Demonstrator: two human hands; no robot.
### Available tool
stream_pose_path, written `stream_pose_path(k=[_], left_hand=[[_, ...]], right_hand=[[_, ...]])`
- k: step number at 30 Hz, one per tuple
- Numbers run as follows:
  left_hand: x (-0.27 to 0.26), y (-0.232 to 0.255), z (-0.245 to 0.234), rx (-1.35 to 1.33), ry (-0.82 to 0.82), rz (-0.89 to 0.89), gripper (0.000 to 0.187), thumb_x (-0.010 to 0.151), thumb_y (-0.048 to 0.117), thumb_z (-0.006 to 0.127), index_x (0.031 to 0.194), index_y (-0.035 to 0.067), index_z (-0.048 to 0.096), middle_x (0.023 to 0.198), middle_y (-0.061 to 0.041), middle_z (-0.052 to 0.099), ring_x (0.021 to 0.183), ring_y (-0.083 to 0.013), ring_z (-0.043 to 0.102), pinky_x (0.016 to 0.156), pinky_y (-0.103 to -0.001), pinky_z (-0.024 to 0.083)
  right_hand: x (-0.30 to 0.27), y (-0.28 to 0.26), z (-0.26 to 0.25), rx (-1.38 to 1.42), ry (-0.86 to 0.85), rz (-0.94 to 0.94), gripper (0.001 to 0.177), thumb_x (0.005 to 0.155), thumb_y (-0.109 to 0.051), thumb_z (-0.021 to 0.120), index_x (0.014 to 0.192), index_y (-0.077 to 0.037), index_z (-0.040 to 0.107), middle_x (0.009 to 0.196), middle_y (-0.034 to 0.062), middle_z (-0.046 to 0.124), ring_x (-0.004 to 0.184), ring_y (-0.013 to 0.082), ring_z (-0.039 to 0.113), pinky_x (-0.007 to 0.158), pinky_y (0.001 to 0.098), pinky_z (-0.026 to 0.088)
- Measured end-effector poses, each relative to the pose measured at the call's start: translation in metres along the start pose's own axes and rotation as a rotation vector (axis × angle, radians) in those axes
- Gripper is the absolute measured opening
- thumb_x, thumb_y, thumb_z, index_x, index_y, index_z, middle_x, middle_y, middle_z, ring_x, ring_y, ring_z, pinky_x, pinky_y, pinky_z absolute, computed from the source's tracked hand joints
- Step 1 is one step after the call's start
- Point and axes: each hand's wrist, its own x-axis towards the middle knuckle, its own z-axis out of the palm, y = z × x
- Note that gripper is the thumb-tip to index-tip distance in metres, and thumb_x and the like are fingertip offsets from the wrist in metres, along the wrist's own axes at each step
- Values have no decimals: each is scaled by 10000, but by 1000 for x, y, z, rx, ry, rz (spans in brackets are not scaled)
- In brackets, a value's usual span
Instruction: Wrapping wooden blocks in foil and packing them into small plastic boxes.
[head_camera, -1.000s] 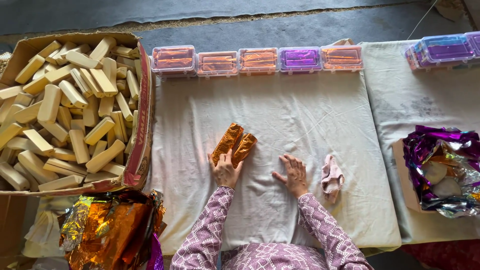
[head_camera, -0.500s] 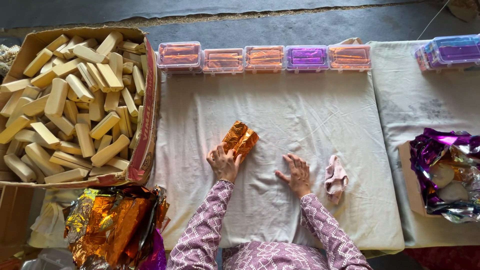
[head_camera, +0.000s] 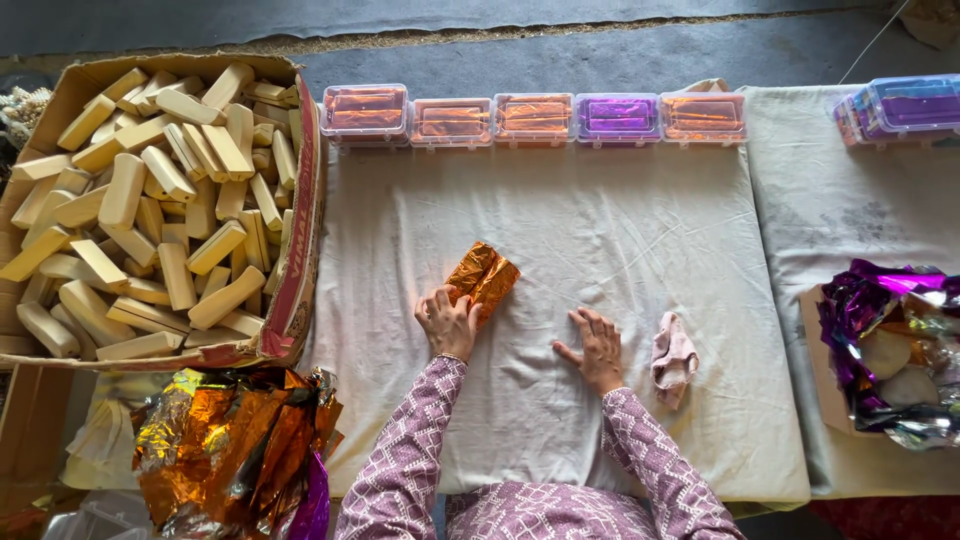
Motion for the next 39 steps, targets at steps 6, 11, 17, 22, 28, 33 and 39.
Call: stream_pose_path(k=[6, 11, 17, 22, 28, 33, 39], left_hand=[[-8, -4, 21, -6, -21, -62, 302, 900, 484, 763, 987, 197, 793, 1245, -53, 582, 1189, -259, 452, 1097, -496, 306], [-20, -5, 16, -39, 151, -30, 499, 846, 530, 780, 1204, 193, 696, 1319, -52, 549, 1232, -247, 466, 1092, -463, 330], [-47, 18, -1, -141, 319, -108, 1048, 616, 565, 909, 1442, 156, 411, 1454, -176, 427, 1352, -337, 411, 1136, -553, 299], [-62, 18, 20, -116, 417, -172, 1168, 532, 403, 1002, 1470, 161, 351, 1503, -187, 382, 1440, -346, 365, 1205, -588, 288], [-60, 20, 16, -94, 403, -157, 1165, 533, 346, 1013, 1472, 164, 349, 1493, -177, 378, 1435, -349, 386, 1200, -581, 297], [-68, 16, 36, -91, 346, -168, 1121, 599, 415, 958, 1472, 154, 305, 1482, -206, 388, 1431, -359, 386, 1202, -589, 276], [-144, 58, 38, -316, -36, 90, 1090, 853, 584, 739, 1605, 85, 128, 1624, -176, 226, 1486, -306, 262, 1253, -623, 133]], right_hand=[[5, -9, -11, 29, 39, 5, 842, 769, -631, 742, 1413, -136, 517, 1425, 61, 507, 1292, 236, 448, 1122, 401, 349], [6, -5, -8, 29, 28, 23, 843, 760, -613, 756, 1419, -142, 523, 1418, 65, 503, 1306, 234, 437, 1134, 403, 342], [4, -8, -10, 29, 26, 39, 827, 763, -610, 753, 1414, -152, 530, 1413, 57, 504, 1296, 220, 439, 1134, 393, 349], [4, -9, -10, 16, 27, 47, 818, 768, -610, 752, 1408, -148, 538, 1415, 54, 507, 1286, 222, 447, 1120, 399, 355], [3, -12, -15, 15, 53, 41, 773, 789, -590, 743, 1406, -164, 554, 1419, 40, 515, 1299, 224, 452, 1127, 401, 355], [5, -13, -17, 17, 46, 39, 800, 767, -591, 755, 1406, -154, 553, 1415, 47, 505, 1285, 233, 446, 1122, 411, 351], [5, -16, -20, 25, 39, 55, 759, 789, -574, 752, 1407, -176, 560, 1419, 38, 508, 1298, 229, 452, 1126, 417, 348]])
